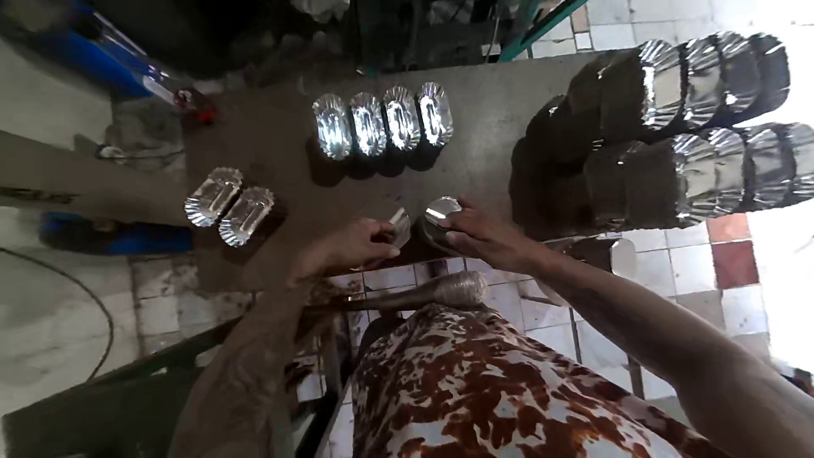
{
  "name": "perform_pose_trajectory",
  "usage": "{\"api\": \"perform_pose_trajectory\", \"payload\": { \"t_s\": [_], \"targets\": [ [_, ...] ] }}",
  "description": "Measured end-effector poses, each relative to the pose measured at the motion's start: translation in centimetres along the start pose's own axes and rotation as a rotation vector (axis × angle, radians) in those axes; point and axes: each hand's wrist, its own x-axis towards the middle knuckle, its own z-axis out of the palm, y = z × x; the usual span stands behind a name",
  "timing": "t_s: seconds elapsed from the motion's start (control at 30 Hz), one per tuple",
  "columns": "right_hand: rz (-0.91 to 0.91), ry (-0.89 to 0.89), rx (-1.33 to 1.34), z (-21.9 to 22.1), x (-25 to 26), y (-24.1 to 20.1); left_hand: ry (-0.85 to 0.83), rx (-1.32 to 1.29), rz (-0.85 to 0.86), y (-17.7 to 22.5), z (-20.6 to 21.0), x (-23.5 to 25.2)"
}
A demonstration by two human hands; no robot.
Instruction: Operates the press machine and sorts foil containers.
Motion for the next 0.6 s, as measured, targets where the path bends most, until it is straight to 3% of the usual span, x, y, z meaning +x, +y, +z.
{"api": "perform_pose_trajectory", "payload": {
  "t_s": [0.13, 0.33, 0.5, 0.6],
  "targets": [
    [-0.137, 0.01, 0.024, 0.4, 0.4, 3.7, -0.183, -0.175, 0.041, -0.6, -1.9, 0.3],
    [-0.242, 0.195, -0.078, 2.7, 0.7, 5.0, -0.19, -0.167, 0.032, -0.6, -1.8, 0.1],
    [-0.14, 0.233, -0.376, 4.1, 0.7, 3.3, 0.065, 0.081, 0.013, 1.8, -0.2, -0.9],
    [-0.122, 0.415, -0.492, 4.9, -0.7, -1.2, 0.397, 0.3, 0.133, 3.5, 3.2, -5.4]
  ]
}}
